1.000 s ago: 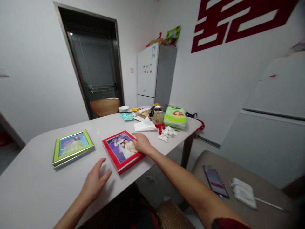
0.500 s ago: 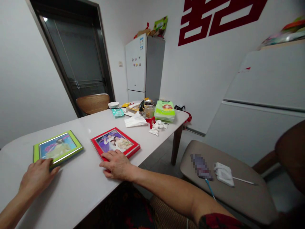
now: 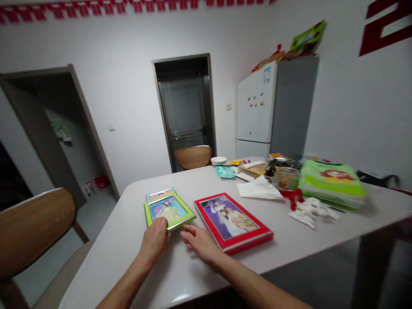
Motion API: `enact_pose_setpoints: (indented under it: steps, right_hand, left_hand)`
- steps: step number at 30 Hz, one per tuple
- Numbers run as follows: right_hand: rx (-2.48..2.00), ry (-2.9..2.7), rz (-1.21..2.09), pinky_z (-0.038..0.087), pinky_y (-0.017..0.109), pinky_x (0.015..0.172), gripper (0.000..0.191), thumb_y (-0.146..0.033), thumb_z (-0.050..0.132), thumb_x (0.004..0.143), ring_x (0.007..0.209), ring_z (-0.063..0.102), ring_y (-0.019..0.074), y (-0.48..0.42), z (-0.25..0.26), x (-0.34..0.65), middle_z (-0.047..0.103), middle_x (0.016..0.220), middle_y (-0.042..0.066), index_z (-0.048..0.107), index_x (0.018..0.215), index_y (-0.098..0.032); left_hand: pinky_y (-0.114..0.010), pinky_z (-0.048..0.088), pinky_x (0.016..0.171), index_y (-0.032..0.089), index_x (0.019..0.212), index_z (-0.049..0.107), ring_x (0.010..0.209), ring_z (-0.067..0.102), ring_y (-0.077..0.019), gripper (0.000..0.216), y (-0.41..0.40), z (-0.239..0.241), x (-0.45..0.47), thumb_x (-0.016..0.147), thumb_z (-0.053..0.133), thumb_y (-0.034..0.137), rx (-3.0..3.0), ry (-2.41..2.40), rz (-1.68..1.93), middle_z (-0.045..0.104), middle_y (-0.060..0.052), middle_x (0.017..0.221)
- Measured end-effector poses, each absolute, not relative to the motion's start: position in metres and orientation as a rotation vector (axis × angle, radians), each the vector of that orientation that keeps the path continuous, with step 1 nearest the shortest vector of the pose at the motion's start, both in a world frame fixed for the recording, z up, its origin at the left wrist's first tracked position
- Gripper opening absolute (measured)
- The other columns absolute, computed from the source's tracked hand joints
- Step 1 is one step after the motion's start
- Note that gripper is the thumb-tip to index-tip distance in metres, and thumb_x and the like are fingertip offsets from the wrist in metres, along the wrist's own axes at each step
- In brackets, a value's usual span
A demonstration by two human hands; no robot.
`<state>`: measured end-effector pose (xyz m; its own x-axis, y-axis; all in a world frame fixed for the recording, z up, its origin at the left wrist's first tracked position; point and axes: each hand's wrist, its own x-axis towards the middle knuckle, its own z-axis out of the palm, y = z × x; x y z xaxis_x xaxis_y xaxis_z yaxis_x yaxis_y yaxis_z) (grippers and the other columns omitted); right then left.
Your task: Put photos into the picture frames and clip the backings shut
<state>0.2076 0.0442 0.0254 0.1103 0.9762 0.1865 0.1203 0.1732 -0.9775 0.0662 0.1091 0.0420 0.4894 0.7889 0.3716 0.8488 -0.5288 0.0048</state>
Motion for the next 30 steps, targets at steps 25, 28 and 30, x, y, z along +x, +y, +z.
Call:
enact_pose_setpoints:
  steps: [25, 28, 30]
  right_hand:
    - [-1.153, -2.425, 0.043, 0.036, 0.043, 0.093, 0.058, -0.004, 0.041, 0.064, 0.118, 0.033, 0.0264, 0.0, -0.024, 0.152, 0.039, 0.127, 0.015, 0.041, 0.122, -0.014]
    - [-1.192, -2.439, 0.06, 0.036, 0.043, 0.093, 0.053, -0.004, 0.04, 0.068, 0.117, 0.035, 0.026, 0.003, -0.025, 0.149, 0.041, 0.125, 0.015, 0.043, 0.12, -0.013]
    - [-1.239, -2.472, 0.116, 0.035, 0.042, 0.094, 0.049, -0.005, 0.04, 0.07, 0.116, 0.036, 0.0265, 0.001, -0.018, 0.147, 0.042, 0.124, 0.017, 0.045, 0.118, -0.01]
  left_hand:
    - [-0.032, 0.027, 0.099, 0.01, 0.125, 0.029, 0.119, 0.032, -0.0214, 0.063, 0.011, 0.02, -0.002, 0.071, 0.054, 0.032, -2.991, -1.95, -2.168, 0.035, -0.011, 0.131]
    - [-0.036, 0.024, 0.1, 0.007, 0.125, 0.031, 0.118, 0.034, -0.0231, 0.062, 0.013, 0.011, -0.005, 0.071, 0.052, 0.029, -2.92, -2.108, -1.754, 0.038, -0.013, 0.129]
    - [-0.038, 0.023, 0.101, 0.005, 0.123, 0.033, 0.118, 0.034, -0.024, 0.059, 0.013, 0.005, -0.008, 0.071, 0.05, 0.028, -2.863, -2.16, -1.545, 0.038, -0.015, 0.129]
